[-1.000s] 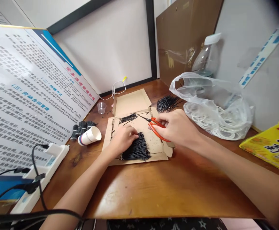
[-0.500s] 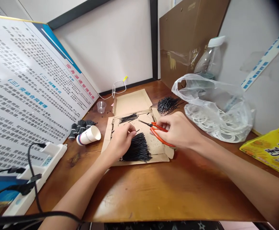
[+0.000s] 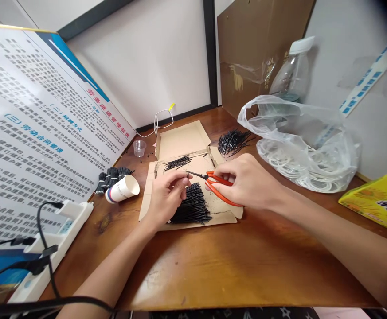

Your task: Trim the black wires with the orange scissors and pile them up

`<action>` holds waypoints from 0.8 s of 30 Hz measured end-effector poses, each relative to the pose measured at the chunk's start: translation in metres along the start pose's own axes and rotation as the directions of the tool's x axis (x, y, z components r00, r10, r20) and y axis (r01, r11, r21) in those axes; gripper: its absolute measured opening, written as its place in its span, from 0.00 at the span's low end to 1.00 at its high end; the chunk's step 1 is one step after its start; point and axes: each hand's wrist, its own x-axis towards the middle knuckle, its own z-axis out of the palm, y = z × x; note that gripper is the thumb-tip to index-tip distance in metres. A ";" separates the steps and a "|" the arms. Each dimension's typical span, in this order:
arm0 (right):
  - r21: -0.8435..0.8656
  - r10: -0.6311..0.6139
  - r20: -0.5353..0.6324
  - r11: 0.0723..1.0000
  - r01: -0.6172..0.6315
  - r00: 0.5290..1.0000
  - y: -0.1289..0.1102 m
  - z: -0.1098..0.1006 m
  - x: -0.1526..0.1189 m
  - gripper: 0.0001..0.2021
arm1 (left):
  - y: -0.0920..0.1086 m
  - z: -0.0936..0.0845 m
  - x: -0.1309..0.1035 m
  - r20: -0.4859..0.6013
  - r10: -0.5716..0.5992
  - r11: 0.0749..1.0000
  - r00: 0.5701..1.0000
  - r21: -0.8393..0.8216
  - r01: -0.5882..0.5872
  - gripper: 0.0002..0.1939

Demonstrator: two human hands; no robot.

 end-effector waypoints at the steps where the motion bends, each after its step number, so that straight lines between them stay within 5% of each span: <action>1: -0.006 -0.004 0.003 1.000 0.004 1.000 0.000 0.000 0.000 0.18 | 0.000 0.000 0.000 -0.001 0.004 1.000 1.000 0.010 -0.004 0.06; 24: -0.066 0.015 -0.004 0.998 -0.015 1.000 -0.002 -0.008 0.003 0.18 | -0.001 0.001 0.000 -0.001 0.049 0.999 0.999 0.004 -0.049 0.09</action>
